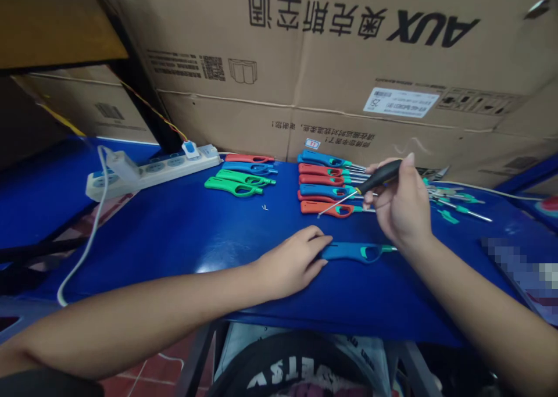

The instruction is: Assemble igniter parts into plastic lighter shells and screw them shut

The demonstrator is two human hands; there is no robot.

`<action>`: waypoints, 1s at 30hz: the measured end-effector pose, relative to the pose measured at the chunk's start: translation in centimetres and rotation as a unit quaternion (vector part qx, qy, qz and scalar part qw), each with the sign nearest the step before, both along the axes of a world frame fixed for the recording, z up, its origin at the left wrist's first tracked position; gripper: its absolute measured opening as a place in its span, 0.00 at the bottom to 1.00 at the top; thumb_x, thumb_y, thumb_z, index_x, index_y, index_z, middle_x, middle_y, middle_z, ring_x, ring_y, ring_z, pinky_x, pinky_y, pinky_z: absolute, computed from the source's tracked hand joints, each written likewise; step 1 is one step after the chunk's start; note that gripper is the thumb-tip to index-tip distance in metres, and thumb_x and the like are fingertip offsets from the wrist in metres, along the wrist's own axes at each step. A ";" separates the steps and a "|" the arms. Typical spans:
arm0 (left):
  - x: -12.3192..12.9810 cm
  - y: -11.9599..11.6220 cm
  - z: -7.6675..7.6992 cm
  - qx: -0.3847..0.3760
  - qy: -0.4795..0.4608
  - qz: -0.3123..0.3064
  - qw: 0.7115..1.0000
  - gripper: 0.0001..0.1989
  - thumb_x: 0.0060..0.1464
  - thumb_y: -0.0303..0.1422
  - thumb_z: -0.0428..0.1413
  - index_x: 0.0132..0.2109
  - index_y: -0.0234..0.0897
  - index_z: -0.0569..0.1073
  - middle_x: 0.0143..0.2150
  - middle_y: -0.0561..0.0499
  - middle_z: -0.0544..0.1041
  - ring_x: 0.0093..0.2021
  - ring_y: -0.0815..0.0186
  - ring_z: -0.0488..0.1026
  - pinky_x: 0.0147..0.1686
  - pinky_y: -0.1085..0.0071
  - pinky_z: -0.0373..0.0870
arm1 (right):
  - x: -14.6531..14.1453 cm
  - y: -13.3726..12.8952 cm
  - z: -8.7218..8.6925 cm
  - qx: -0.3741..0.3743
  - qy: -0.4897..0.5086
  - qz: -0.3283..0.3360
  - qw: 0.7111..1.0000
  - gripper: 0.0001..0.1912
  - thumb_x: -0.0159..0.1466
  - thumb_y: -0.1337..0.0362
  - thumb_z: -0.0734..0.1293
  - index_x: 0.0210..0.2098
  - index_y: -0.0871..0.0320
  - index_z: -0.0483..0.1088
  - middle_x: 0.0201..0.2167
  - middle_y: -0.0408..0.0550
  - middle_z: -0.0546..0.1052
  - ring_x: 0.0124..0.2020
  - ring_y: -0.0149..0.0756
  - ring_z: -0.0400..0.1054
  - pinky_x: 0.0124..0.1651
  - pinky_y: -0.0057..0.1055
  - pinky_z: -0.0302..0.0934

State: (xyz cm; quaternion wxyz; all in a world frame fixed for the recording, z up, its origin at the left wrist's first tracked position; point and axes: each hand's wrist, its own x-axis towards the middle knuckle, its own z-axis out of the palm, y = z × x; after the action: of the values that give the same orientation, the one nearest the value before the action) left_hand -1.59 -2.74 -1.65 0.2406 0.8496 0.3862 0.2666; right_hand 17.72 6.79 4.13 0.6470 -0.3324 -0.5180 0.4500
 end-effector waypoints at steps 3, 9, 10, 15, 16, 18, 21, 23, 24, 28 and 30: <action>0.2 0.6 -0.1 -0.041 -0.090 0.042 0.994 0.21 0.61 0.30 0.59 0.61 0.34 0.71 0.51 0.43 0.75 0.46 0.61 0.76 0.52 0.61 0.76 | 1.0 0.6 -0.4 -0.071 0.045 0.013 0.996 0.24 0.60 0.40 0.70 0.32 0.54 0.67 0.25 0.42 0.76 0.14 0.27 0.62 0.14 0.27 0.57; 0.5 1.2 0.9 -0.131 -0.268 0.109 0.948 0.19 0.57 0.33 0.63 0.56 0.36 0.75 0.47 0.46 0.80 0.43 0.65 0.77 0.44 0.68 0.77 | 0.9 0.4 -1.3 -0.189 0.084 0.059 0.977 0.22 0.60 0.44 0.70 0.31 0.55 0.63 0.21 0.40 0.74 0.11 0.24 0.57 0.12 0.23 0.50; 0.5 1.2 1.2 -0.142 -0.277 0.115 0.943 0.18 0.57 0.34 0.64 0.54 0.36 0.76 0.46 0.47 0.81 0.43 0.65 0.78 0.43 0.69 0.77 | 0.8 0.2 -1.4 -0.198 0.086 0.066 0.974 0.21 0.60 0.45 0.70 0.30 0.55 0.63 0.21 0.40 0.74 0.12 0.24 0.57 0.12 0.23 0.49; 0.5 0.8 2.1 -0.127 -0.264 0.165 0.942 0.07 0.57 0.35 0.64 0.40 0.37 0.81 0.37 0.51 0.83 0.36 0.67 0.78 0.38 0.73 0.75 | 0.3 -0.2 -1.8 -0.205 0.078 0.077 0.973 0.15 0.56 0.59 0.75 0.28 0.57 0.64 0.23 0.40 0.76 0.12 0.22 0.58 0.12 0.22 0.52; 0.4 0.7 2.2 -0.118 -0.256 0.171 0.944 0.06 0.57 0.35 0.64 0.39 0.38 0.82 0.35 0.52 0.83 0.35 0.68 0.78 0.38 0.73 0.74 | 0.3 -0.3 -1.8 -0.205 0.077 0.078 0.973 0.15 0.55 0.60 0.75 0.28 0.57 0.64 0.23 0.40 0.76 0.12 0.22 0.58 0.12 0.22 0.52; 0.4 0.5 2.5 -0.096 -0.240 0.174 0.950 0.04 0.57 0.34 0.64 0.36 0.39 0.82 0.34 0.53 0.83 0.34 0.68 0.78 0.37 0.74 0.74 | 0.3 -0.4 -1.9 -0.209 0.076 0.080 0.972 0.15 0.55 0.61 0.75 0.28 0.57 0.65 0.23 0.40 0.76 0.12 0.21 0.59 0.11 0.21 0.53; 0.2 0.4 2.6 -0.051 -0.223 0.165 0.960 0.03 0.57 0.32 0.65 0.35 0.38 0.82 0.34 0.53 0.83 0.34 0.68 0.79 0.37 0.75 0.73 | 0.2 -0.6 -1.8 -0.218 0.073 0.082 0.970 0.15 0.55 0.61 0.75 0.27 0.58 0.65 0.22 0.40 0.76 0.12 0.21 0.58 0.11 0.21 0.53; 0.2 0.4 2.6 -0.023 -0.216 0.155 0.964 0.02 0.57 0.31 0.65 0.35 0.38 0.82 0.34 0.53 0.83 0.34 0.68 0.79 0.37 0.75 0.73 | 0.1 -0.7 -1.8 -0.226 0.069 0.081 0.968 0.13 0.55 0.62 0.74 0.27 0.58 0.65 0.23 0.40 0.76 0.12 0.20 0.58 0.11 0.20 0.53; 0.1 0.5 2.5 -0.010 -0.214 0.150 0.965 0.02 0.57 0.30 0.65 0.35 0.38 0.82 0.34 0.53 0.83 0.34 0.68 0.79 0.37 0.74 0.73 | 0.1 -0.7 -1.8 -0.230 0.067 0.079 0.968 0.13 0.56 0.62 0.74 0.27 0.59 0.66 0.23 0.41 0.76 0.12 0.20 0.58 0.11 0.20 0.53; 0.0 0.6 2.3 0.035 -0.201 0.129 0.970 0.01 0.57 0.29 0.65 0.36 0.38 0.82 0.33 0.53 0.83 0.34 0.69 0.78 0.38 0.73 0.73 | 0.1 -0.8 -1.7 -0.237 0.064 0.076 0.966 0.12 0.55 0.63 0.74 0.28 0.59 0.65 0.22 0.40 0.76 0.12 0.21 0.58 0.11 0.20 0.53; -0.1 0.6 2.1 0.055 -0.191 0.117 0.973 0.01 0.57 0.29 0.65 0.36 0.38 0.82 0.33 0.54 0.83 0.33 0.69 0.77 0.38 0.73 0.72 | 0.2 -0.9 -1.6 -0.219 0.057 0.078 0.971 0.14 0.55 0.62 0.74 0.28 0.57 0.64 0.22 0.39 0.75 0.12 0.21 0.58 0.11 0.20 0.52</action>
State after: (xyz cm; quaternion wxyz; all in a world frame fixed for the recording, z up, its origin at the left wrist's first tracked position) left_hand -1.69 -2.16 0.46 0.2297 0.7440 0.4147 0.4708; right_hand 17.96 5.88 2.52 0.5499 -0.3987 -0.3938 0.6193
